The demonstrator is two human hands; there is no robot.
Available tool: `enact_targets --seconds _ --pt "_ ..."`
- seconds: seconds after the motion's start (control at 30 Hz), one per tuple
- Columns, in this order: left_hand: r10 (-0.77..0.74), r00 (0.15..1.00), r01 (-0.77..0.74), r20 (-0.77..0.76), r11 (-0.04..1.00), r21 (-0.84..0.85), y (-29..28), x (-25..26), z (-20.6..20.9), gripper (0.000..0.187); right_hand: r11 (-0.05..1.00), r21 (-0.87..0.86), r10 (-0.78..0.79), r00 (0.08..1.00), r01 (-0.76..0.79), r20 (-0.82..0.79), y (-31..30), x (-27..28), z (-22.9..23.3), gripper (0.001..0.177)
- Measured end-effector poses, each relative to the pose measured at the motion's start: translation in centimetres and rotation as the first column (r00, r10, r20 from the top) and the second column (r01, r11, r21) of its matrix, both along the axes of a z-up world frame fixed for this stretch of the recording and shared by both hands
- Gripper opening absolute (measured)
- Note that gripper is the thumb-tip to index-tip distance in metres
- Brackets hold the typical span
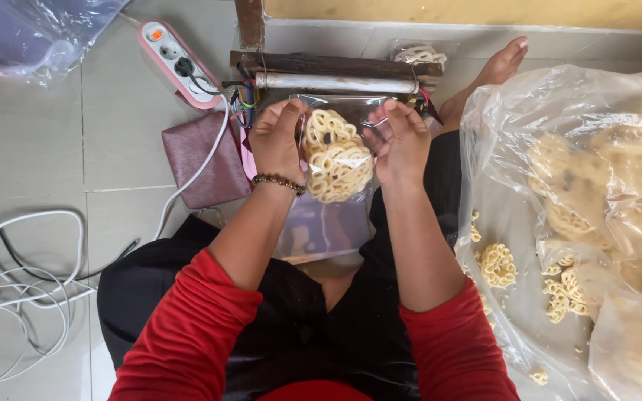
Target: Manually filling small plastic bags with crackers and sealing them using a heat sealer.
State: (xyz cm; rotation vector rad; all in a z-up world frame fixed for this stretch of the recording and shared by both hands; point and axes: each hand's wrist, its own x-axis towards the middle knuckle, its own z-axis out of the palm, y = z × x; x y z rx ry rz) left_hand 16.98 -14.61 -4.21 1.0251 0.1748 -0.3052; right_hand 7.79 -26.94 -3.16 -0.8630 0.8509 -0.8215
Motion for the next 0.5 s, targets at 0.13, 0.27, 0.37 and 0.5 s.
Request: enact_targets --seconds 0.13,0.27,0.37,0.5 --pt "0.028 1.000 -0.028 -0.012 1.000 -0.013 -0.2 0.8 -0.4 0.011 1.000 0.013 -0.019 0.999 0.020 -0.025 -0.4 0.8 -0.5 0.008" --pt "0.031 0.998 -0.035 -0.059 0.997 -0.071 -0.5 1.2 -0.7 0.011 0.999 0.011 -0.036 0.998 0.036 -0.050 -0.9 1.0 -1.0 0.008" --pt "0.028 0.995 -0.039 -0.101 0.993 -0.114 -0.7 1.4 -1.1 0.011 0.999 0.025 -0.037 0.998 0.039 -0.056 -1.0 1.0 -0.9 0.009" --pt "0.035 0.989 -0.058 -0.141 0.986 -0.156 -0.9 1.4 -0.9 0.011 0.998 0.043 -0.034 0.998 0.036 -0.044 -1.2 1.0 -0.9 0.010"
